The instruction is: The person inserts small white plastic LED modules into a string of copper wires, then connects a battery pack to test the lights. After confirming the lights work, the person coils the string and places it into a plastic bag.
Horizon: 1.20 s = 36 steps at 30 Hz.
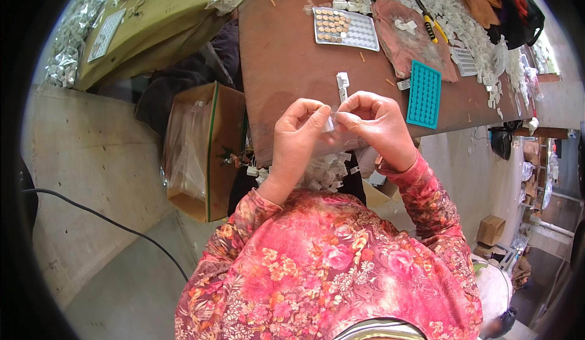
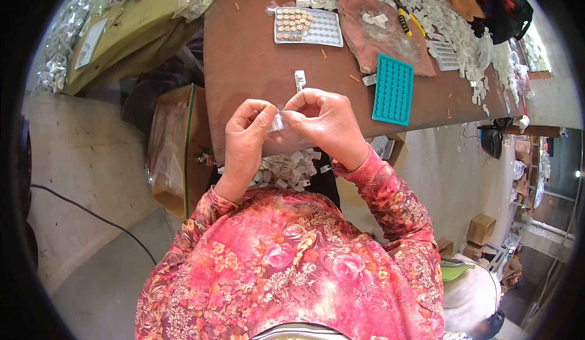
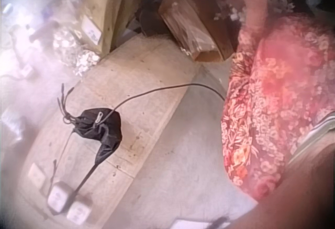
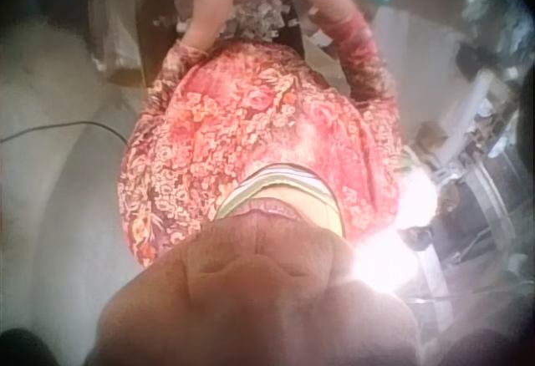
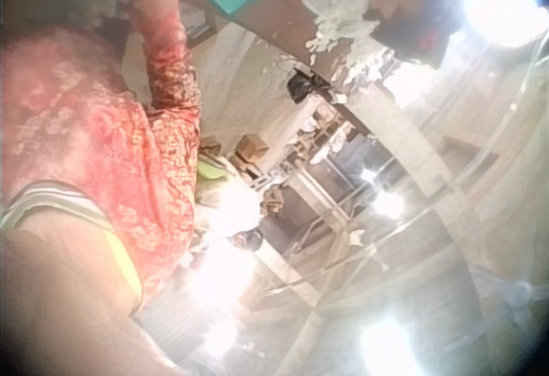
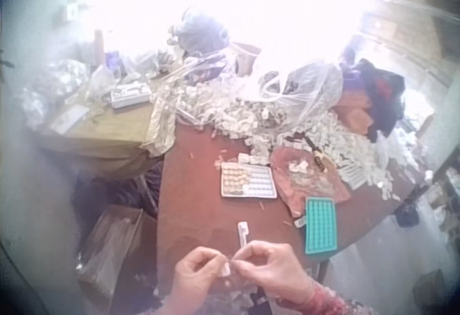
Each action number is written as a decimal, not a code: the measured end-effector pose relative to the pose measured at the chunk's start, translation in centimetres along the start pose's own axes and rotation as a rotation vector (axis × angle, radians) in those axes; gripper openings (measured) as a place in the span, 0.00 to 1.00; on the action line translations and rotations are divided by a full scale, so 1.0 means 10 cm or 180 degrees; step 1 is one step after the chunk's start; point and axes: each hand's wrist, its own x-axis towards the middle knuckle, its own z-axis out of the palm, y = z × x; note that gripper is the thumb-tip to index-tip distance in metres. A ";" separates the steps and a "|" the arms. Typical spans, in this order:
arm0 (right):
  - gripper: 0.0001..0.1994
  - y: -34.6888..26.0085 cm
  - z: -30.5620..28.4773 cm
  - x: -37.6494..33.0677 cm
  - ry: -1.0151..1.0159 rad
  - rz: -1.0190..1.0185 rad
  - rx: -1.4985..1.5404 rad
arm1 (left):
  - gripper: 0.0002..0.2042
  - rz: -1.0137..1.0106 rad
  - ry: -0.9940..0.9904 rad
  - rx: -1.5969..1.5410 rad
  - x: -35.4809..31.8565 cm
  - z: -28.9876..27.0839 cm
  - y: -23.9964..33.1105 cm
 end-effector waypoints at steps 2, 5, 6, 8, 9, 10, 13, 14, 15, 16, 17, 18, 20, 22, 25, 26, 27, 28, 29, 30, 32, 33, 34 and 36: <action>0.05 0.03 0.00 -0.01 0.0032 0.0039 0.0175 | 0.06 -0.0017 0.0055 -0.0010 0.01 -0.01 -0.01; 0.06 0.03 -0.13 0.02 -0.0003 0.0112 0.0391 | 0.06 -0.0071 0.0142 -0.0125 0.03 -0.02 -0.01; 0.04 0.01 -0.26 0.06 -0.0020 -0.0046 0.0346 | 0.06 -0.0061 0.0103 -0.0124 0.04 -0.02 -0.01; 0.03 -0.06 -0.67 0.28 0.0531 -0.0751 -0.0887 | 0.06 -0.0074 0.0031 -0.0147 0.04 -0.03 0.00; 0.04 -0.10 -0.90 0.40 0.0789 -0.0619 -0.1278 | 0.06 -0.0074 0.0001 -0.0227 0.04 -0.04 0.00; 0.05 -0.13 -1.13 0.53 0.0987 -0.0554 -0.1640 | 0.06 -0.0059 -0.0032 -0.0244 0.04 -0.04 0.00; 0.10 -0.14 -1.71 0.89 0.0771 -0.0128 -0.2857 | 0.05 -0.0038 -0.0091 -0.0311 0.05 -0.06 0.00; 0.11 -0.13 -1.83 1.00 0.0627 0.0154 -0.2957 | 0.05 -0.0045 -0.0105 -0.0310 0.05 -0.07 -0.01; 0.11 -0.11 -1.90 1.09 0.0480 0.0435 -0.3049 | 0.05 -0.0060 -0.0102 -0.0307 0.05 -0.07 -0.01; 0.11 -0.09 -1.95 1.14 0.0353 0.0414 -0.3237 | 0.05 -0.0079 -0.0106 -0.0345 0.05 -0.08 -0.01; 0.11 -0.07 -1.98 1.19 0.0228 0.0395 -0.3421 | 0.05 -0.0095 -0.0094 -0.0299 0.05 -0.08 -0.01; 0.11 -0.05 -1.99 1.22 0.0118 0.0428 -0.3606 | 0.05 -0.0113 -0.0089 -0.0301 0.05 -0.08 0.00; 0.10 -0.01 -2.00 1.24 0.0291 0.0269 -0.3953 | 0.05 -0.0138 -0.0096 -0.0323 0.05 -0.08 0.01; 0.10 0.02 -1.99 1.21 0.0511 0.0061 -0.4166 | 0.05 -0.0157 -0.0122 -0.0423 0.05 -0.08 0.02; 0.09 -0.03 -1.91 1.08 0.1110 -0.0394 -0.4575 | 0.05 -0.0170 -0.0106 -0.0482 0.06 -0.10 0.02; 0.09 -0.07 -1.83 1.01 0.1135 -0.0695 -0.4231 | 0.06 -0.0182 -0.0123 -0.0452 0.05 -0.10 0.01; 0.08 -0.13 -1.73 0.92 0.1147 -0.0923 -0.3895 | 0.06 -0.0176 -0.0141 -0.0465 0.06 -0.10 0.00; 0.08 -0.20 -1.59 0.83 0.1258 -0.0874 -0.3568 | 0.06 -0.0190 -0.0142 -0.0507 0.07 -0.11 -0.01; 0.07 -0.25 -1.39 0.71 0.0882 -0.0928 -0.2830 | 0.06 -0.0142 -0.0144 -0.0497 0.06 -0.10 -0.02; 0.07 -0.26 -1.16 0.57 0.0645 -0.0649 -0.2101 | 0.05 -0.0135 -0.0154 -0.0494 0.06 -0.11 -0.02; 0.08 -0.25 -0.69 0.31 -0.0193 -0.0983 -0.1717 | 0.05 -0.0094 -0.0186 -0.0507 0.05 -0.09 -0.03; 0.08 -0.22 -0.48 0.21 -0.0292 -0.0498 -0.1337 | 0.05 -0.0056 -0.0193 -0.0445 0.04 -0.09 -0.03; 0.07 -0.18 -0.31 0.14 -0.0587 -0.0424 -0.0871 | 0.04 -0.0011 -0.0214 -0.0416 0.03 -0.08 -0.04; 0.05 -0.12 -0.07 0.12 -0.0400 -0.0204 -0.0338 | 0.04 0.0032 -0.0249 -0.0385 0.02 -0.07 -0.04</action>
